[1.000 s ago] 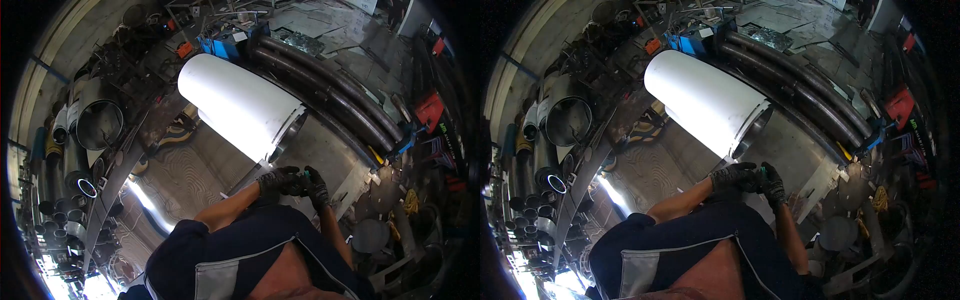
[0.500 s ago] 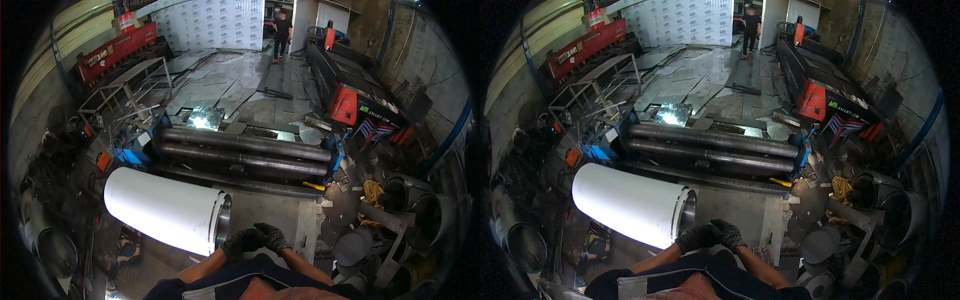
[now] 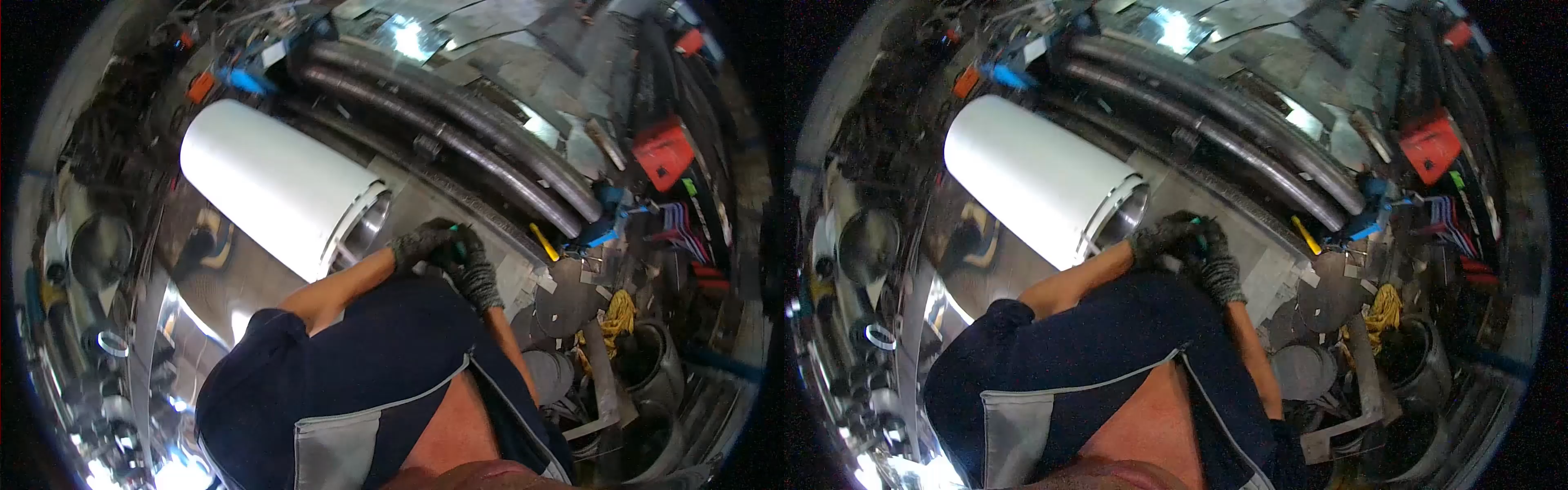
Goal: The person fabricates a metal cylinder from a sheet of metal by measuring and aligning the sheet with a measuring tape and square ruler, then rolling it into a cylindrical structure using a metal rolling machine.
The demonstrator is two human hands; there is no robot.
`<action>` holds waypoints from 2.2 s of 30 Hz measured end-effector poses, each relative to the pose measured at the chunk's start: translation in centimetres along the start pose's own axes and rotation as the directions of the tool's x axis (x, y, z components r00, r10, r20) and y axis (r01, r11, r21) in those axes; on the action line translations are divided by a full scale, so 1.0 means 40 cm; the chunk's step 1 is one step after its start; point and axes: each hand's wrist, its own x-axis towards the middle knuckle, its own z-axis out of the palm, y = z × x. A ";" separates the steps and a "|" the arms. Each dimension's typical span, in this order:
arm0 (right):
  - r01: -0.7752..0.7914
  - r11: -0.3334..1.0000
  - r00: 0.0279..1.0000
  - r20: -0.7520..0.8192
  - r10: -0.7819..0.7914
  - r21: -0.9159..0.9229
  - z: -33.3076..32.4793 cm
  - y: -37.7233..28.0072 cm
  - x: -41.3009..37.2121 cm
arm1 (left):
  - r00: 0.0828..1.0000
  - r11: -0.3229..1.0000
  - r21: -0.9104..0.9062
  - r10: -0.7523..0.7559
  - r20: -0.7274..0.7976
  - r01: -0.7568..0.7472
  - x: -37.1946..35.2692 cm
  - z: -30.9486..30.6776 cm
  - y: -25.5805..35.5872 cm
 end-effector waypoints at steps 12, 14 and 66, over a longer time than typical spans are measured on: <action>-0.241 0.951 0.955 0.220 0.197 0.194 -0.274 0.171 0.617 | 0.815 0.867 -0.318 0.156 -0.557 -0.384 0.049 -0.379 0.125; -0.361 0.928 0.932 0.070 0.356 0.088 -0.309 0.375 0.742 | 0.606 0.922 -0.182 0.068 -0.793 -0.342 -0.063 -0.533 0.120; 0.637 0.401 0.770 0.561 -0.302 -0.659 1.791 -0.921 3.355 | -0.572 0.432 -0.871 -0.664 -0.482 0.233 -0.137 -1.892 -0.030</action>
